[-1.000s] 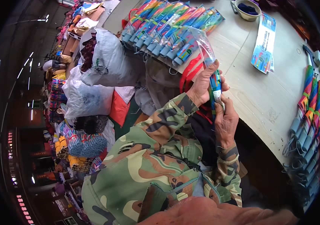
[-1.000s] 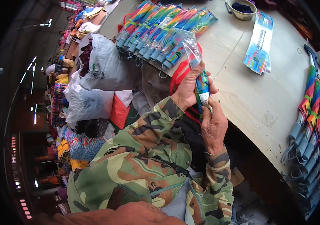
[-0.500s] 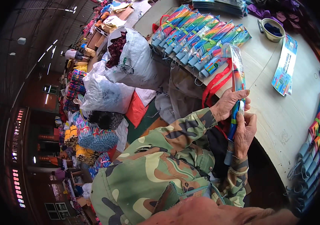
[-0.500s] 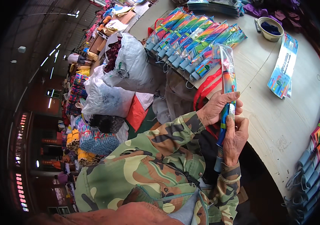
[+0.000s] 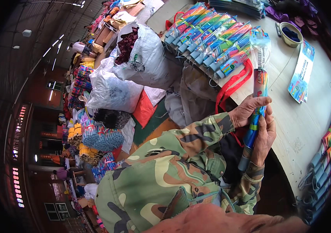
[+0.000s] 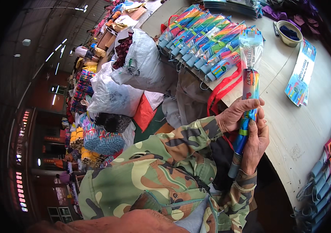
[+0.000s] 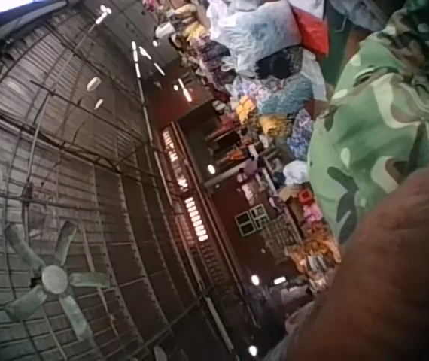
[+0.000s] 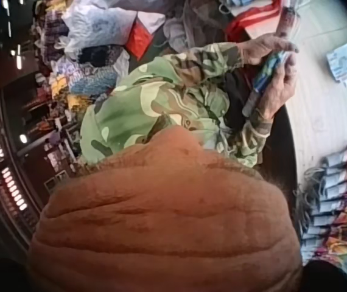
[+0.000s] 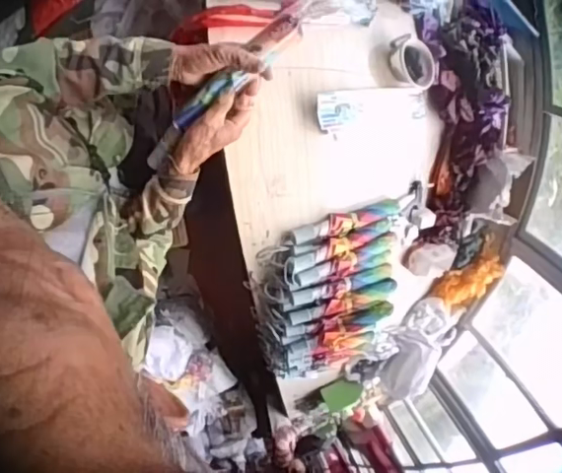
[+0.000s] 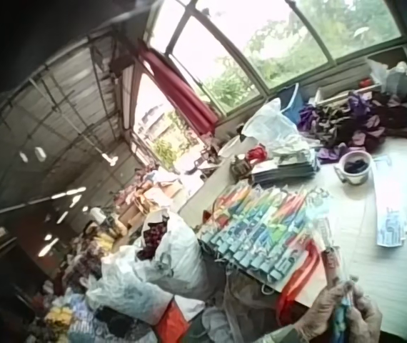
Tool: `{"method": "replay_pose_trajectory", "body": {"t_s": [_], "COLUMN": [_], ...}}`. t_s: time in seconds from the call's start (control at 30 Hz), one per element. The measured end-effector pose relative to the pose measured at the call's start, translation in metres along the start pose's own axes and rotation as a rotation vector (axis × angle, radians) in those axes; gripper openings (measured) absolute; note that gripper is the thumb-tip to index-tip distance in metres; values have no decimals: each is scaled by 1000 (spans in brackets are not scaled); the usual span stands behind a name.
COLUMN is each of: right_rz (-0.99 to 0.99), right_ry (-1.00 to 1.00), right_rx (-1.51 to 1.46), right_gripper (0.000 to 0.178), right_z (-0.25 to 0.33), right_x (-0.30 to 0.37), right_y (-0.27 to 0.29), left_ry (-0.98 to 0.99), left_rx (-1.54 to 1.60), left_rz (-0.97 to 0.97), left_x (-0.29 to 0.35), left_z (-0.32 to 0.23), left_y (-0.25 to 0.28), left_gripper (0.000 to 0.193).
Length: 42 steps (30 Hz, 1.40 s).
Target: Placing small colorful umbrellas into plastic bags and attaching labels.
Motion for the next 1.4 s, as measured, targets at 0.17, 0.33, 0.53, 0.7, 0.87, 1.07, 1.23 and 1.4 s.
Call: {"method": "replay_pose_trajectory", "body": {"t_s": [0.17, 0.33, 0.53, 0.7, 0.87, 1.07, 1.23, 1.4], "right_rz": [-33, 162, -15, -204, -219, -136, -65, 39], "right_ry": [-60, 2, 95, 196, 299, 211, 383, 503], "right_rx": [123, 501, 832, 823, 712, 553, 1024, 1279], "right_gripper": [35, 61, 56, 76, 90, 80, 77, 78], "right_z": [-14, 13, 21, 23, 24, 25, 34, 22], "right_x": [3, 32, 68, 43, 37, 29, 41, 44], "right_y": [8, -4, -3, 0, -14, -9, -28, -49], "left_ry": [-14, -85, -213, 47, 41, 44, -104, -201], "left_rx": [-124, 65, 167, 142, 109, 150, 104, 92], "left_rz": [-99, -177, -207, 11, 15, -15, -228, -287], "left_x": [4, -1, -5, 12, 16, 15, -6, 9], "left_z": [-1, -21, -48, 20, 22, 6, -51, -86], "left_y": [10, 28, 41, -4, -7, -7, 38, 69], "left_gripper": [37, 33, 32, 34, 40, 54, 59, 58]}}
Point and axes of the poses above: each hand's wrist, its own x-axis away from the middle knuckle, its own y-axis out of the back of the hand, z = x × y, the point moved 6 cm from there along -x, towards the middle knuckle, and after that the axes turned 14 degrees about z, right-handed, at the moved point
